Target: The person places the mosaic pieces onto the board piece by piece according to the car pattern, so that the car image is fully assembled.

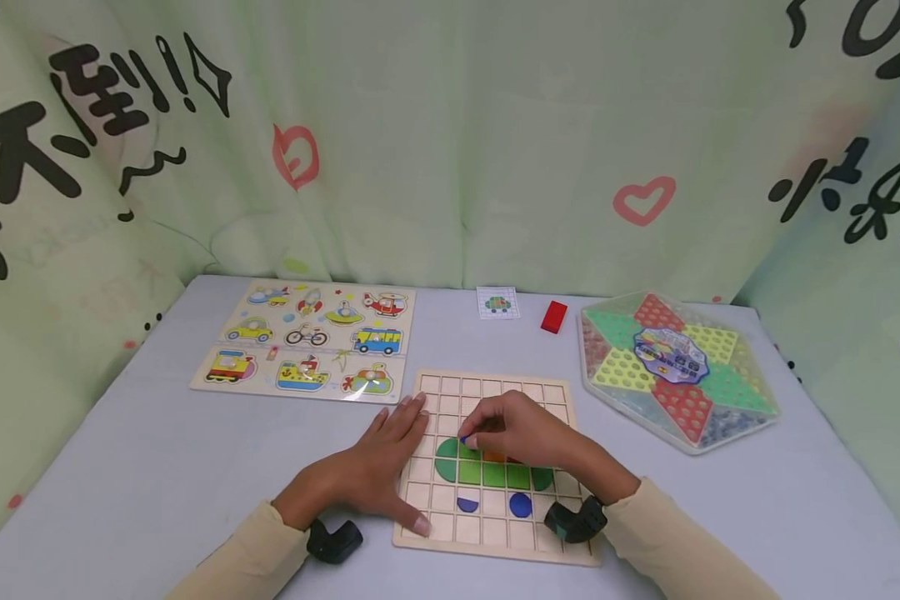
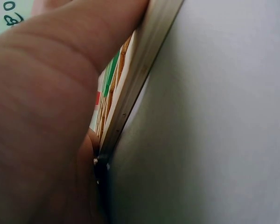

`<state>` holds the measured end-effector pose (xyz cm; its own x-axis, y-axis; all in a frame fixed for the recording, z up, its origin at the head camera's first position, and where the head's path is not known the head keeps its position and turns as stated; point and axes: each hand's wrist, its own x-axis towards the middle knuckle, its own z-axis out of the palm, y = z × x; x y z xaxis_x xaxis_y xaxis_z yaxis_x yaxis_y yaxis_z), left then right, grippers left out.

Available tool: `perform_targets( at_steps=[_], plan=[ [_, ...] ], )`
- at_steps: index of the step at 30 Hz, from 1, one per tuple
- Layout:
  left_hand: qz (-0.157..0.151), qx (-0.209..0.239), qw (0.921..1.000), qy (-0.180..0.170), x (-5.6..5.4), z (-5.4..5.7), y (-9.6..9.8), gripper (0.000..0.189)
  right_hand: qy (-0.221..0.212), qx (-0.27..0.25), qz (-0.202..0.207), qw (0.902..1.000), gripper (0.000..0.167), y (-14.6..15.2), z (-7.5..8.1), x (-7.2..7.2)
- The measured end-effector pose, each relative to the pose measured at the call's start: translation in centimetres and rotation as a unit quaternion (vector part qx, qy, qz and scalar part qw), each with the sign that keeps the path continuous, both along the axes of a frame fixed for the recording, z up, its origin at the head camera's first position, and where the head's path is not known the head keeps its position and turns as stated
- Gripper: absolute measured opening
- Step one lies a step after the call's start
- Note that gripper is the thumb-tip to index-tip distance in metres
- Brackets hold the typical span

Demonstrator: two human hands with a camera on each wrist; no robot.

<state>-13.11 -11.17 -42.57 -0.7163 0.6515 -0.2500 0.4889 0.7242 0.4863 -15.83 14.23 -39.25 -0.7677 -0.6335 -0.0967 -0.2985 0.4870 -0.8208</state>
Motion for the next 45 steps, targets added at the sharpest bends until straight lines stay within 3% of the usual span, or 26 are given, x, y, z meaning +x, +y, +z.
perform_targets(
  at_steps=[6, 14, 25, 34, 45],
  plan=[
    [0.004, -0.001, 1.0, -0.001, 0.0, 0.0, 0.0, 0.133, -0.022, -0.017, 0.046, 0.9986, 0.006, 0.2, -0.3, 1.2],
    [0.006, 0.005, 1.0, -0.005, 0.0, -0.1, 0.0, 0.133, -0.033, -0.001, 0.057, 0.9978, 0.01, 0.0, -0.3, 2.7],
    [0.0, 0.0, 1.0, 0.005, 0.0, 0.0, -0.2, 0.134, -0.005, 0.041, 0.036, 0.9985, 0.015, -1.1, 0.2, 3.7],
    [0.002, -0.001, 1.0, -0.001, 0.0, 0.2, -0.1, 0.134, 0.06, 0.08, 0.034, 0.9944, 0.015, -1.3, 0.1, 4.1],
    [0.005, 0.001, 1.0, -0.006, 0.0, 0.1, 0.0, 0.134, 0.036, 0.091, 0.017, 0.9951, 0.012, -1.2, 0.9, 3.9]
  ],
)
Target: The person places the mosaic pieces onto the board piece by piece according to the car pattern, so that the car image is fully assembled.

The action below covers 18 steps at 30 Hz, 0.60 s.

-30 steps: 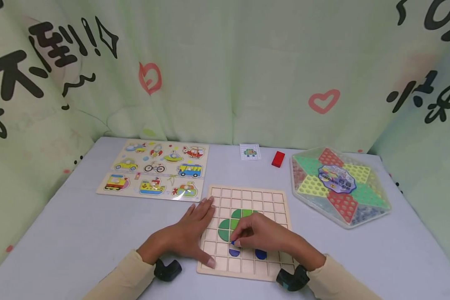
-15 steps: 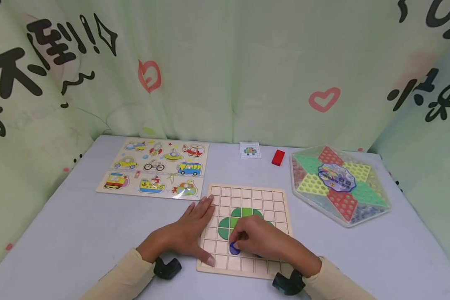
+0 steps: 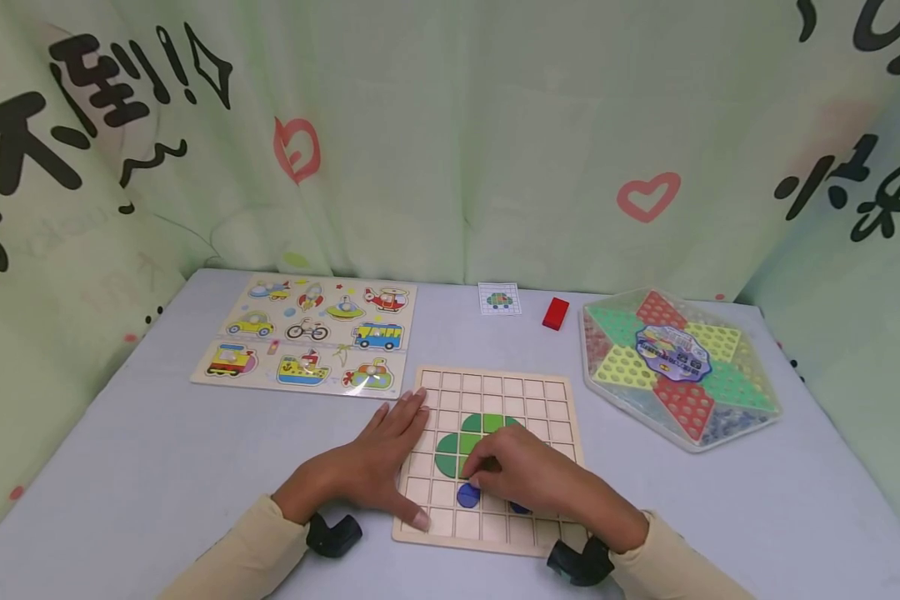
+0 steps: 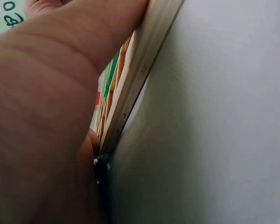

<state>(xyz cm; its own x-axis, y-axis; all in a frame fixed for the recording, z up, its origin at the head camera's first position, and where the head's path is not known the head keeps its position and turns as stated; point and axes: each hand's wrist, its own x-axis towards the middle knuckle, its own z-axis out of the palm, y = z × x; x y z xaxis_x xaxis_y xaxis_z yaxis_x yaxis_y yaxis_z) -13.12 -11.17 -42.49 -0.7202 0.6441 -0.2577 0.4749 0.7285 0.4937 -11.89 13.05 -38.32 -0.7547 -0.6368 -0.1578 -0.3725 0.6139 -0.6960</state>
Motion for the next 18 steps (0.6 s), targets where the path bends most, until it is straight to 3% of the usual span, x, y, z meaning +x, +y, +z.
perform_targets(
  at_steps=[8, 13, 18],
  plan=[
    [-0.004, 0.004, 1.0, 0.0, -0.1, 0.0, 0.3, 0.134, 0.017, -0.007, -0.02, 0.9996, 0.008, 1.0, 0.2, -0.6],
    [0.0, 0.012, 0.9999, -0.01, -0.3, 0.2, 0.4, 0.128, 0.038, -0.008, -0.08, 0.996, 0.011, 2.7, 0.5, -1.8],
    [0.03, 0.049, 0.9981, -0.023, -0.2, 0.8, 0.5, 0.112, 0.053, -0.008, -0.159, 0.9857, 0.019, 5.3, 0.7, -3.8]
  ],
)
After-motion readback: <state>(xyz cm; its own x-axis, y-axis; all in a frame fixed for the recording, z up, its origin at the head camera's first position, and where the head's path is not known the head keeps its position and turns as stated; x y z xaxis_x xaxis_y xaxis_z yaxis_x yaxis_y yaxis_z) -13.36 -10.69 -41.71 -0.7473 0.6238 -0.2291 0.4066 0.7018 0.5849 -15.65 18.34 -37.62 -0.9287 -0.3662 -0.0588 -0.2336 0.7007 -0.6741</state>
